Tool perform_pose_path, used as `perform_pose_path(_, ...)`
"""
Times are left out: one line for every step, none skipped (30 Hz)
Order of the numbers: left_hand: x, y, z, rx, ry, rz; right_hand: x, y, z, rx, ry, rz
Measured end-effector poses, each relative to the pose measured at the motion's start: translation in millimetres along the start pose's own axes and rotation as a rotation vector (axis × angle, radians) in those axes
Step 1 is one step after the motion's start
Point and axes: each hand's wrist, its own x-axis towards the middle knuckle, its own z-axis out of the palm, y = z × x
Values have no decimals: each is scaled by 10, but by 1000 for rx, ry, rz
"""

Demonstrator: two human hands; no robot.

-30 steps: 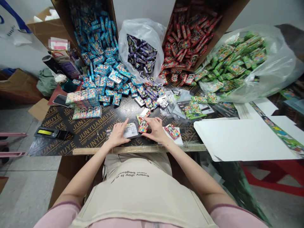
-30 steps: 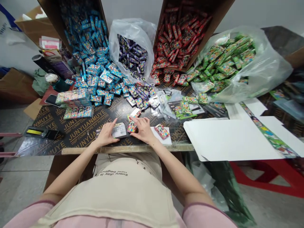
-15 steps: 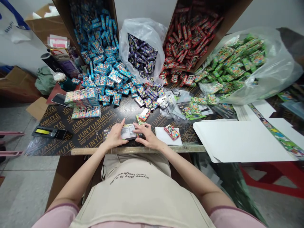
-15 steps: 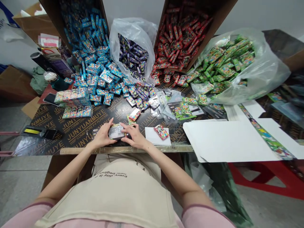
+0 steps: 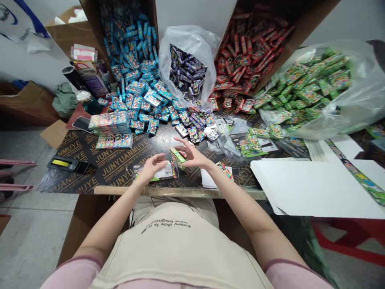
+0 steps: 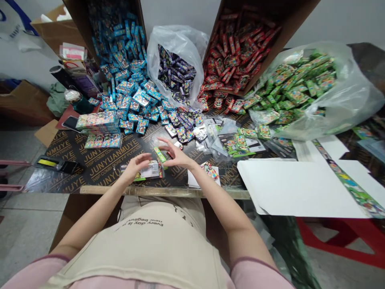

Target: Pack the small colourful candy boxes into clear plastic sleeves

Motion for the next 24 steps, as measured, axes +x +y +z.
perform_pose_path(9,59,38,-178,-70,-89,-41,-49,20,106,-25,-4)
perform_pose_path(17,114,83,-314,-136,-171,-81,-97,45,151,-25,-3)
perform_pose_path(22,160,135,-410,-180,-235,-118,-143,75,131,10,3)
perform_pose_path(23,197,194,-479,-191,-276,-151,-183,110,60,70,11)
perform_pose_path(19,224,261,-530,-176,-292,-177,-213,147,-40,140,22)
perform_pose_path(11,241,332,-570,-145,-286,-197,-231,183,-144,209,37)
perform_pose_path(2,251,406,-600,-115,-263,-209,-234,217,-232,274,56)
perform_pose_path(-7,254,478,-620,-90,-229,-216,-223,245,-291,342,85)
perform_pose_path(-15,252,545,-623,-66,-188,-219,-200,268,-322,416,126)
perform_pose_path(-18,246,602,-610,-38,-144,-221,-170,283,-332,493,180)
perform_pose_path(-16,239,647,-584,-10,-101,-225,-139,291,-330,561,237)
perform_pose_path(-9,230,678,-548,16,-64,-233,-113,294,-327,608,284)
perform_pose_path(3,221,692,-508,40,-31,-248,-97,292,-325,624,309)
perform_pose_path(19,212,689,-471,64,-2,-271,-95,286,-326,601,308)
perform_pose_path(37,205,671,-445,88,21,-301,-107,277,-326,541,289)
perform_pose_path(56,199,639,-432,104,30,-337,-133,266,-323,460,263)
perform_pose_path(73,195,596,-430,113,22,-378,-168,252,-320,384,237)
perform_pose_path(87,191,547,-436,108,-3,-421,-210,238,-317,328,211)
perform_pose_path(96,188,498,-444,84,-45,-462,-252,225,-319,295,179)
perform_pose_path(101,184,453,-448,43,-94,-499,-292,215,-327,281,139)
perform_pose_path(103,178,416,-446,-7,-141,-529,-326,210,-341,276,87)
perform_pose_path(101,169,388,-433,-58,-178,-551,-352,210,-355,263,31)
perform_pose_path(97,157,369,-409,-105,-200,-564,-370,215,-366,235,-19)
perform_pose_path(93,141,353,-374,-146,-211,-569,-378,224,-376,197,-53)
